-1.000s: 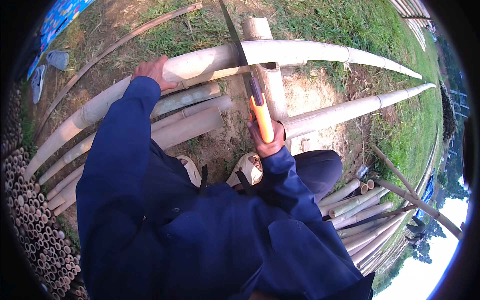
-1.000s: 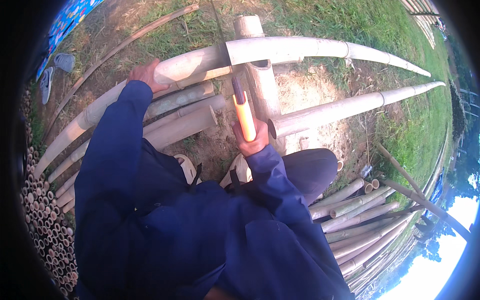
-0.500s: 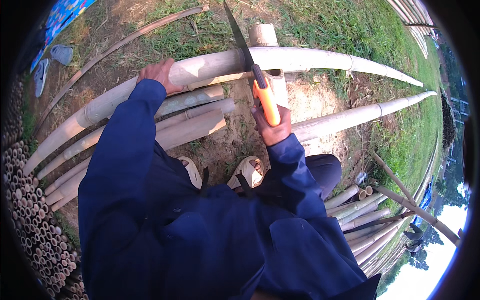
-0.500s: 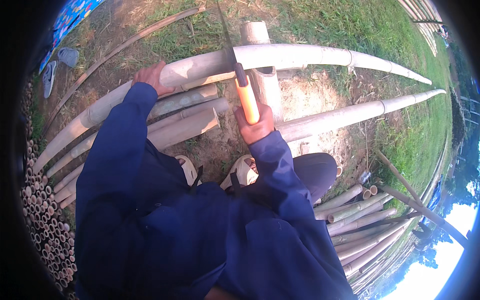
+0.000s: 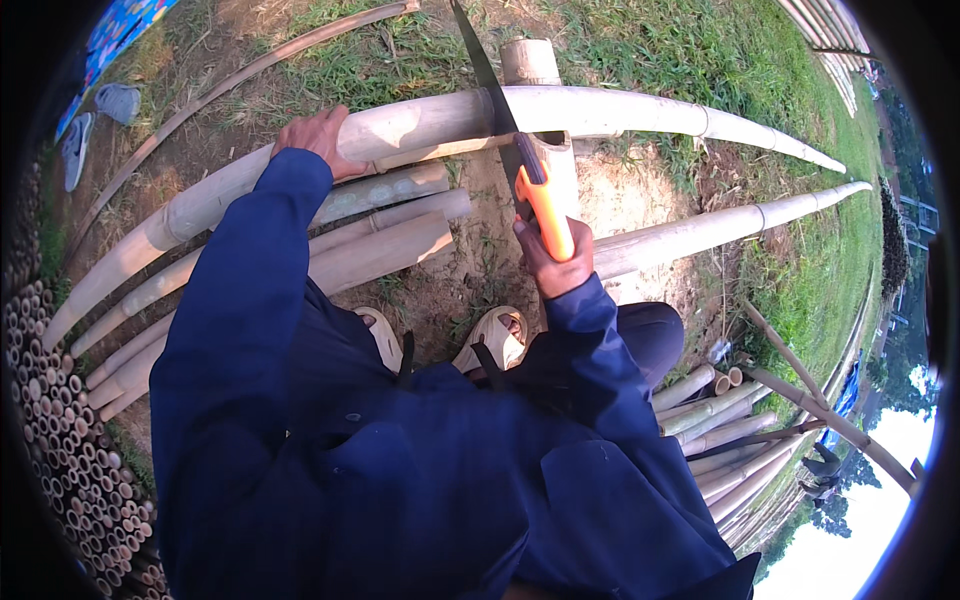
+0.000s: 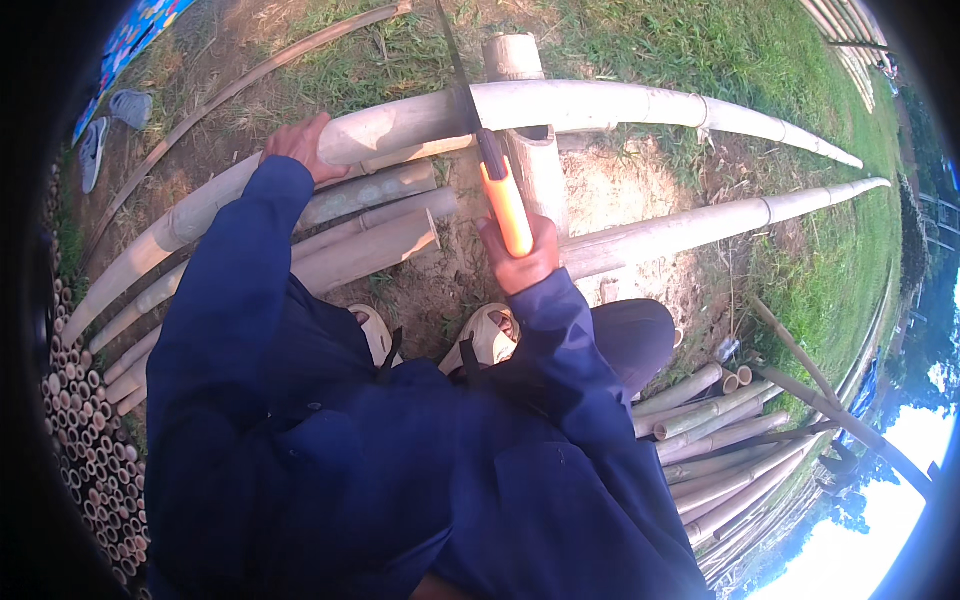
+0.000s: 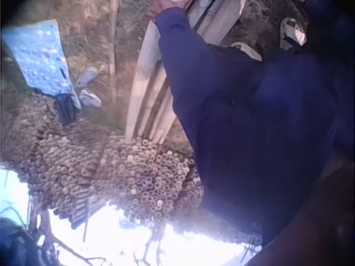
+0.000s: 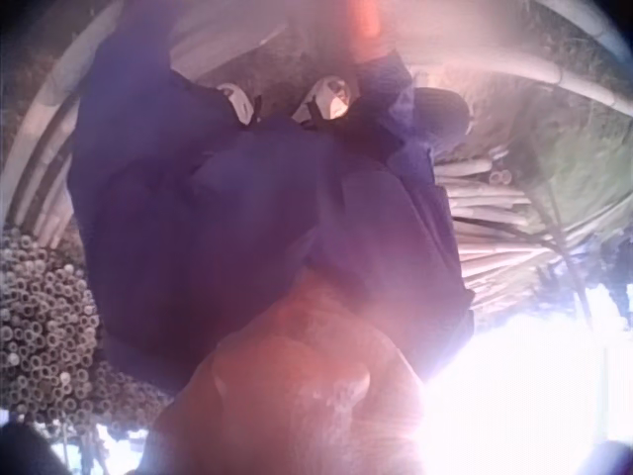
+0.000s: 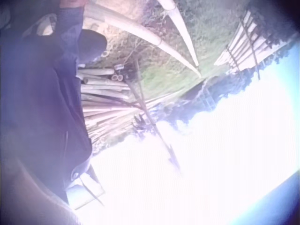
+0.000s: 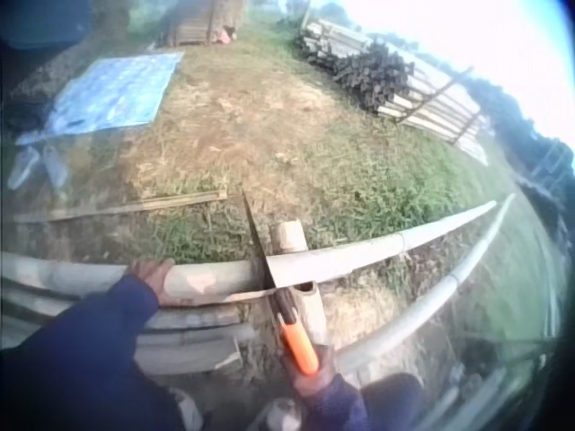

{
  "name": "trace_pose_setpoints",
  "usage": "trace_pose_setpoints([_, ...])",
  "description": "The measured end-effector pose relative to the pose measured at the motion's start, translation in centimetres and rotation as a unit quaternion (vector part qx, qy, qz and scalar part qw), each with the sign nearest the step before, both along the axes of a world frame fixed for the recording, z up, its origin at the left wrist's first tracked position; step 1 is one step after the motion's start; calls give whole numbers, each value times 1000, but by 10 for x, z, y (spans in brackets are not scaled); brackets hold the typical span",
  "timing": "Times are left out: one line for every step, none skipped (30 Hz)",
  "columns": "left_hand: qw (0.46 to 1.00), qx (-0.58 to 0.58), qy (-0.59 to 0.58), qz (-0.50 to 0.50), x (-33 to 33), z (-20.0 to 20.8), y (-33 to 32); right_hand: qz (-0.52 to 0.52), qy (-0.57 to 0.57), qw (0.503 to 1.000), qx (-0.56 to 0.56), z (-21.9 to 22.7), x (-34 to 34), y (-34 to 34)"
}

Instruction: The person uses a hand saw to cut long bamboo poles into shorter sections. They position each pole on a makeshift support, saw through it, and repeat the process with multiple poles. The cut pieces remain on the ground nearby.

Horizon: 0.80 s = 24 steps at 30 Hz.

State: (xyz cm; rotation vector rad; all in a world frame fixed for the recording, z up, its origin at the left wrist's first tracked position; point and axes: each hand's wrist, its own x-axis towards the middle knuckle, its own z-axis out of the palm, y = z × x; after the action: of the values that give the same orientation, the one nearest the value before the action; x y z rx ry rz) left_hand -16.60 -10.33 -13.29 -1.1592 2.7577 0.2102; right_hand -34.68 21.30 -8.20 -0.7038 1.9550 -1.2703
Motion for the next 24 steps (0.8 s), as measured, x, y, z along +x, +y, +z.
trace_pose_setpoints([1000, 22, -15, 3, 1, 9, -1, 12, 0, 1000, -24, -7, -1, -3])
trace_pose_setpoints([999, 48, -25, 0, -2, 13, -1, 0, -32, 999, -19, -7, 2, 5])
trace_pose_setpoints([999, 41, -4, -17, 5, 11, -6, 1, -26, 999, -19, -4, 8, 15])
trace_pose_setpoints([999, 39, -11, -3, 8, 5, -3, 0, -19, 1000, -19, 4, 22, 36])
trace_pose_setpoints([999, 34, -19, 21, 11, 9, 1, -20, -67, 997, 15, 29, 38, 58])
trace_pose_setpoints([998, 40, -31, 38, 14, 4, 9, 1, -5, 998, 58, 36, 47, 94])
trace_pose_setpoints([997, 49, -33, 48, 21, -1, 7, 4, -12, 997, 71, 53, 55, 119])
trace_pose_setpoints([996, 58, -42, 48, 22, -3, 6, 1, -15, 996, 87, 74, 64, 145])
trace_pose_setpoints([996, 62, -50, 48, 24, -1, 7, 8, -19, 996, 84, 78, 64, 155])
trace_pose_setpoints([996, 68, -54, 37, 16, 0, 4, 5, -19, 996, 83, 80, 64, 158])
trace_pose_setpoints([997, 55, -47, 34, 9, 2, 3, 3, 4, 999, 32, 60, 56, 150])
trace_pose_setpoints([998, 45, -41, 29, 5, 4, 4, 10, -2, 998, 60, 47, 37, 110])
trace_pose_setpoints([998, 39, -36, 20, 5, 4, 10, 20, -7, 996, 87, 35, 18, 68])
trace_pose_setpoints([999, 31, -15, 6, 1, 3, 9, -44, 43, 998, 9, 4, 12, 30])
trace_pose_setpoints([1000, 17, 2, 2, 2, -2, 1, -12, 11, 1000, 10, 8, 1, 0])
trace_pose_setpoints([1000, 10, 18, -3, 5, -6, -3, 18, -31, 999, 13, 10, -5, -14])
trace_pose_setpoints([1000, 24, 8, -6, 10, -6, -8, 11, -40, 999, 2, 6, -2, -9])
trace_pose_setpoints([1000, 23, 9, -8, 10, -5, -3, 0, -48, 999, -10, -2, 0, -4])
trace_pose_setpoints([1000, 22, 11, -11, 12, -5, 7, 5, -10, 1000, -1, 1, 9, 18])
trace_pose_setpoints([1000, 11, 13, -4, 17, -3, 4, 20, 27, 999, -2, 8, 22, 40])
trace_pose_setpoints([999, -32, 17, 7, 23, -10, 7, 12, 6, 1000, 27, 22, 35, 65])
trace_pose_setpoints([1000, -21, 15, 8, 28, -14, 10, -1, -15, 998, 62, 42, 47, 95])
trace_pose_setpoints([1000, -14, 18, 13, 30, -16, 7, 12, 0, 998, 60, 56, 53, 121])
trace_pose_setpoints([1000, -10, 21, 13, 29, -14, 5, 4, 2, 1000, 20, 54, 59, 144])
